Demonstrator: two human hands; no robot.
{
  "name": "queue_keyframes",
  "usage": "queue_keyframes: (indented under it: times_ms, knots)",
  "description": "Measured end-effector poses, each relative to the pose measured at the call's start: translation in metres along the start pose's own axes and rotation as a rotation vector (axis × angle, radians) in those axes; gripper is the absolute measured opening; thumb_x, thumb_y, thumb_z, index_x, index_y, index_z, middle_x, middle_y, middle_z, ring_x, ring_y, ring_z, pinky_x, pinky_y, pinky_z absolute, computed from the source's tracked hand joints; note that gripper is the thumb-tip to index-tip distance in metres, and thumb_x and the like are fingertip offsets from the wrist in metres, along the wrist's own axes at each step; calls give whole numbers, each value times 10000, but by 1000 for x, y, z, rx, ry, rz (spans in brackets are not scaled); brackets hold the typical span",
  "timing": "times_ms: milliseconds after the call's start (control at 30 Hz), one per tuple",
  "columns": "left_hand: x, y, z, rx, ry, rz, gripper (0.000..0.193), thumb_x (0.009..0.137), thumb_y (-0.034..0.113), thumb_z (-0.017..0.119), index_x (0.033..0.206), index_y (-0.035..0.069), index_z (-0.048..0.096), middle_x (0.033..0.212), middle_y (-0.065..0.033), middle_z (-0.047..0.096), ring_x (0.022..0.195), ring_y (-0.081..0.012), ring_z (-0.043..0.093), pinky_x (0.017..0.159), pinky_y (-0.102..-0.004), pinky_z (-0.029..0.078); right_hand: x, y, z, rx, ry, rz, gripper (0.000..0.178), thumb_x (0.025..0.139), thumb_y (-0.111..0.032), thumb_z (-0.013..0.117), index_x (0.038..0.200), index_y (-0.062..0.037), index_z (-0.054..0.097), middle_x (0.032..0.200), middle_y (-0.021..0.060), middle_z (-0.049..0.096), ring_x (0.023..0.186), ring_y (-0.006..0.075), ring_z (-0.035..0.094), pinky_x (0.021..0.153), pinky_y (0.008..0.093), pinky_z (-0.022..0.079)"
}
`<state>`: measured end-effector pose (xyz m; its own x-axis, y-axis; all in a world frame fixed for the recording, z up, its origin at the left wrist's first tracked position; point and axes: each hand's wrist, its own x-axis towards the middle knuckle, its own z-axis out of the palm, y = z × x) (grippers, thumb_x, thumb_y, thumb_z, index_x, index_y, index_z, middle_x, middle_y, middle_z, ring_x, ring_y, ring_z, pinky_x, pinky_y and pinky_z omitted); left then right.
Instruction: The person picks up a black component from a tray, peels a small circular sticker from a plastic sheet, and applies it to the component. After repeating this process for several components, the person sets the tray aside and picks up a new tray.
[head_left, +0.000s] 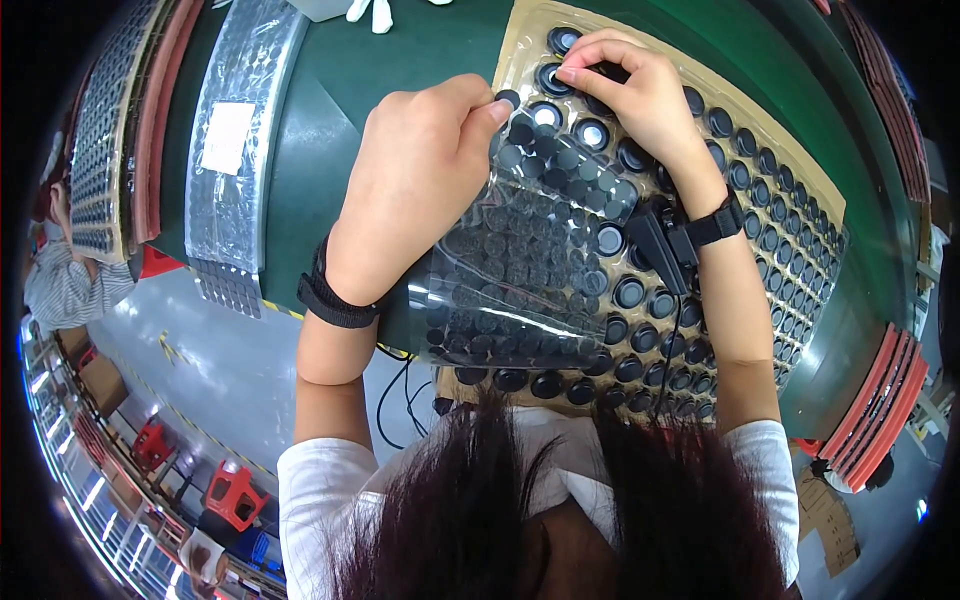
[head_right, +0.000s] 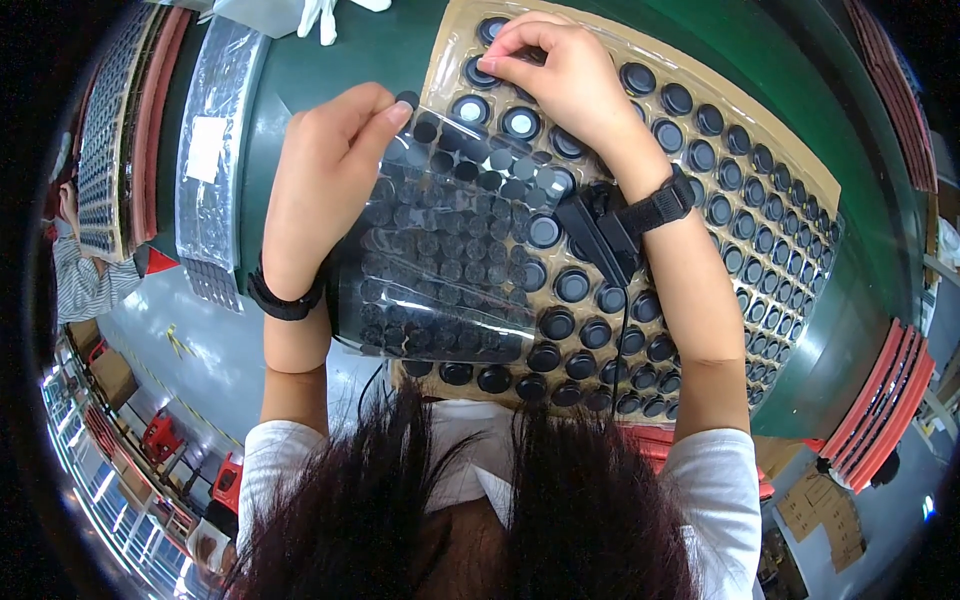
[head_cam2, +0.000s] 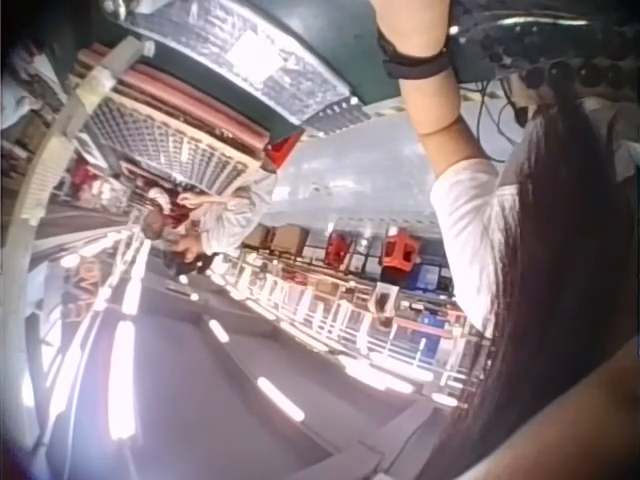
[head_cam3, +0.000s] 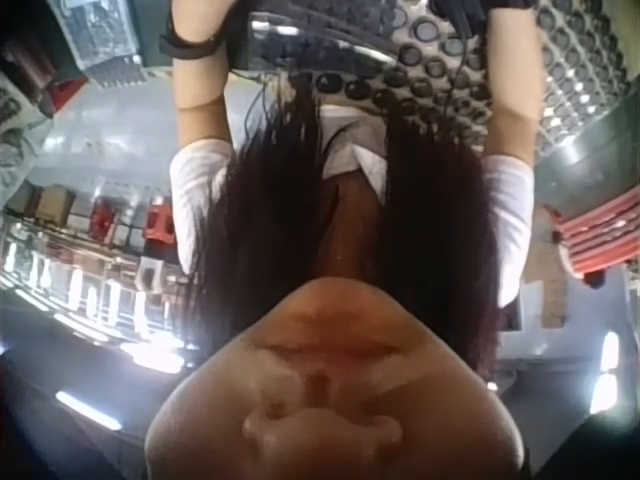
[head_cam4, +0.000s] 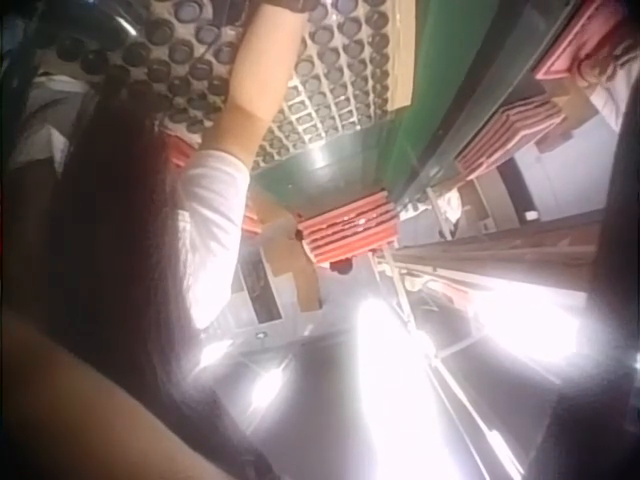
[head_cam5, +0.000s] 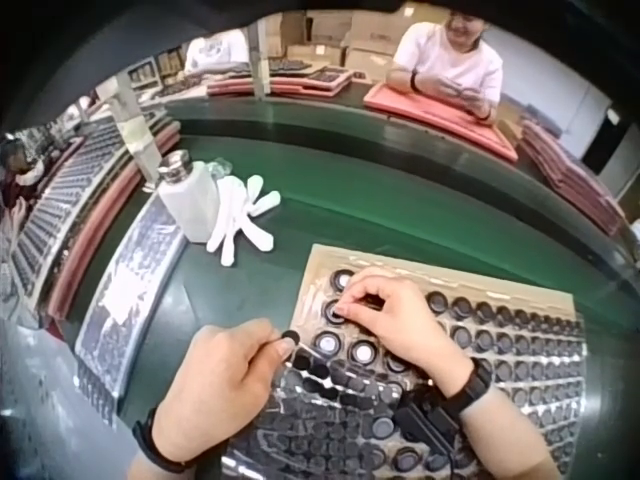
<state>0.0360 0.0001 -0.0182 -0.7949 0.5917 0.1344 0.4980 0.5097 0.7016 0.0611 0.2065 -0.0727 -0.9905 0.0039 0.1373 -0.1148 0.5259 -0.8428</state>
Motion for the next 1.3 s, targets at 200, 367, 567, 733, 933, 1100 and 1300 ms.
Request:
queue_keyframes:
  times_ms: [200,367,567,733,933,1100,1300]
  knots:
    - [0,-1,1,-2,0,5,188,783,112,556,648,-7,506,535,-190,473,521,-365,487,470,-401,381,0,0,0,-27,-9,-3,125,757,-97,627,797,20,613,884,40,580,851,118,537,791,232,401]
    - [1,-1,1,6,6,21,186,782,114,558,649,-7,510,541,-192,478,528,-366,492,477,-404,384,0,1,1,-52,13,-12,130,758,-102,628,792,21,606,883,39,578,842,120,538,779,232,402]
    - [0,0,0,-24,9,-27,182,781,114,556,650,-5,514,547,-193,485,536,-368,496,484,-406,388,1,-17,9,-231,158,-67,242,704,-96,660,897,-22,533,877,79,536,788,188,516,698,278,413]
    - [2,2,1,1,2,1,179,783,119,552,655,-3,522,555,-194,493,549,-371,503,491,-409,392,4,-1,-2,138,161,41,137,777,-85,613,871,8,579,896,23,574,830,86,532,754,230,424]
    - [0,1,-1,-26,2,-6,185,790,134,544,663,1,522,552,-194,495,555,-374,509,496,-421,393,-15,-52,10,446,24,65,128,786,-40,597,904,3,574,884,18,574,815,82,542,749,211,446]
    - [0,1,2,-32,-20,33,178,802,140,531,687,5,523,556,-194,499,558,-380,506,498,-432,390,-15,-59,21,378,18,45,112,788,-27,593,892,10,574,861,21,577,796,90,555,739,204,456]
    - [-1,4,1,-65,-48,13,191,830,151,499,701,12,527,568,-194,510,563,-376,513,495,-438,393,-15,-59,17,342,3,80,90,783,-28,595,859,14,571,856,24,569,791,92,548,736,210,451]
